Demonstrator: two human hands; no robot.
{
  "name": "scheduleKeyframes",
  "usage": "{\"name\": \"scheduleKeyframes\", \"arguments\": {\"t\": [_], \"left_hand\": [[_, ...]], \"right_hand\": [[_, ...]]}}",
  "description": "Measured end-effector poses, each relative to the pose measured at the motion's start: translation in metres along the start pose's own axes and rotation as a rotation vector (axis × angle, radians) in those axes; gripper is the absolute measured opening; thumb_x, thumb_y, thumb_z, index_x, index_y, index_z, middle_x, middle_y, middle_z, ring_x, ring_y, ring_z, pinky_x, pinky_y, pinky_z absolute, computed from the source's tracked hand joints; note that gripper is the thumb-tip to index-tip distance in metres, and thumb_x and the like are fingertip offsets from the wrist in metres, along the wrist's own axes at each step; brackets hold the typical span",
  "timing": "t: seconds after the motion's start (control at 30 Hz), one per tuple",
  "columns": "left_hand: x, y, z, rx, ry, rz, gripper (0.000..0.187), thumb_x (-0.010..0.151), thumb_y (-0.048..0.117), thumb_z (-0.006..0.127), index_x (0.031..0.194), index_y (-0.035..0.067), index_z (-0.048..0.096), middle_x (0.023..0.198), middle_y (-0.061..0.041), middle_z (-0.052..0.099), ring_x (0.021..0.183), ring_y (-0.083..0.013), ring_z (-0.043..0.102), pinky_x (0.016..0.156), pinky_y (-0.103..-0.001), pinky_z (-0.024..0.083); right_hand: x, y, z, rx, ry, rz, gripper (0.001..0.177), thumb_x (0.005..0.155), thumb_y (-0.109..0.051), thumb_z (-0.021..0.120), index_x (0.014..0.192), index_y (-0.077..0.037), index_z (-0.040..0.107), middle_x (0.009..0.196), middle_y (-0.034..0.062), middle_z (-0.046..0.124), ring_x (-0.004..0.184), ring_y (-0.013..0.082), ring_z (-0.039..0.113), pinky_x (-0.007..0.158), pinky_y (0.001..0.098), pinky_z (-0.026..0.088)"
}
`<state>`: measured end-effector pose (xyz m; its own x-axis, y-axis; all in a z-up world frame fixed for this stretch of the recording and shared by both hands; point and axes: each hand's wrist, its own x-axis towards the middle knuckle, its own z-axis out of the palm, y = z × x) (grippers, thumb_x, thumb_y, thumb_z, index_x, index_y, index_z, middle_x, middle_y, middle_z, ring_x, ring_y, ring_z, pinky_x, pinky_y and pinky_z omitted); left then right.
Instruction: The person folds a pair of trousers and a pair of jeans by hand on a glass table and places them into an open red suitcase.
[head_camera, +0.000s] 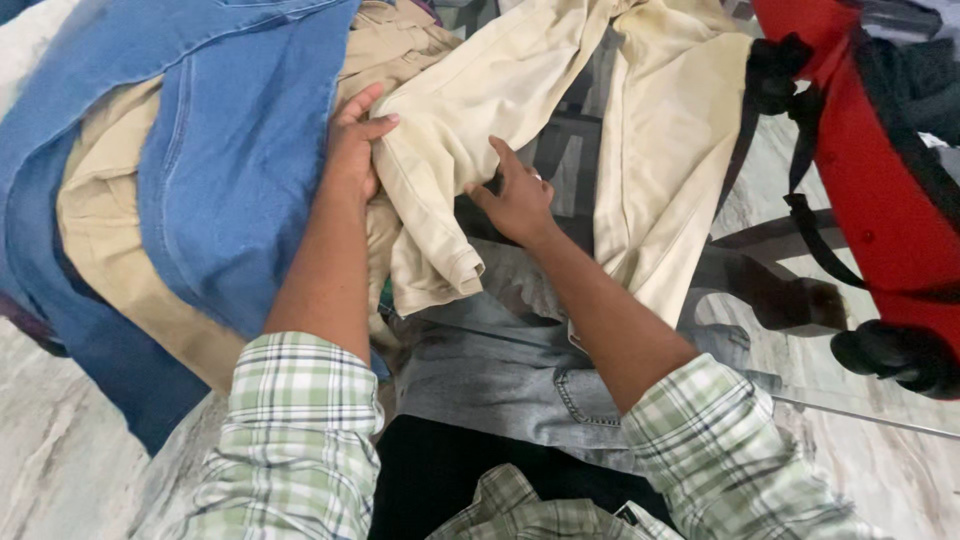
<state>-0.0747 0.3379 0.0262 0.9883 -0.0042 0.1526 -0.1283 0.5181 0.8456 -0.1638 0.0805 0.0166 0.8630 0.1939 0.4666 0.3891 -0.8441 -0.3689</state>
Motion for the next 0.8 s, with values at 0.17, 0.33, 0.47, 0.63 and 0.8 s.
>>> {"name": "scheduleKeyframes", "arguments": {"t": [0.17,0.33,0.47,0.63,0.8], "left_hand": [[0.004,-0.008,-0.005,-0.005,-0.089,0.028,0.070,0.074,-0.012,0.073,0.141,0.000,0.054,0.133,-0.018,0.063,0.118,-0.0282,0.064,0.105,-0.038,0.054],[0.014,-0.023,-0.013,0.244,-0.083,0.155,0.070,0.068,-0.014,0.077,0.135,-0.001,0.059,0.133,-0.015,0.061,0.121,-0.0245,0.061,0.105,-0.035,0.052],[0.004,-0.026,0.001,0.578,-0.018,0.326,0.058,0.068,-0.008,0.085,0.122,-0.001,0.066,0.121,-0.012,0.069,0.113,-0.0224,0.065,0.099,-0.033,0.053],[-0.024,-0.014,0.032,0.982,0.033,0.482,0.031,0.079,0.002,0.083,0.109,0.003,0.072,0.103,-0.009,0.076,0.096,-0.0203,0.073,0.089,-0.032,0.055],[-0.027,-0.017,0.033,0.957,-0.036,0.481,0.022,0.088,0.004,0.078,0.109,0.004,0.072,0.097,-0.008,0.077,0.091,-0.0189,0.073,0.085,-0.032,0.055]], "right_hand": [[0.001,0.037,0.014,1.165,-0.123,-0.032,0.050,0.106,-0.005,0.067,0.153,-0.005,0.051,0.133,0.0173,0.065,0.120,0.0322,0.063,0.101,0.0467,0.053],[-0.006,0.037,-0.039,1.744,-0.039,0.231,0.047,0.104,-0.003,0.056,0.149,-0.008,0.043,0.128,0.0125,0.064,0.114,0.0261,0.067,0.096,0.0502,0.055],[-0.010,0.027,-0.061,1.512,-0.103,0.411,0.052,0.105,-0.009,0.058,0.154,-0.008,0.037,0.130,0.0135,0.060,0.114,0.0277,0.066,0.094,0.0501,0.056],[-0.026,0.024,-0.056,1.310,-0.348,0.248,0.077,0.101,0.001,0.063,0.163,-0.015,0.020,0.147,0.0140,0.052,0.126,0.0252,0.060,0.104,0.0471,0.051],[-0.034,0.047,-0.059,1.719,-0.385,0.048,0.074,0.108,0.001,0.057,0.170,-0.019,0.021,0.140,0.0156,0.057,0.114,0.0257,0.065,0.097,0.0457,0.057]]}}
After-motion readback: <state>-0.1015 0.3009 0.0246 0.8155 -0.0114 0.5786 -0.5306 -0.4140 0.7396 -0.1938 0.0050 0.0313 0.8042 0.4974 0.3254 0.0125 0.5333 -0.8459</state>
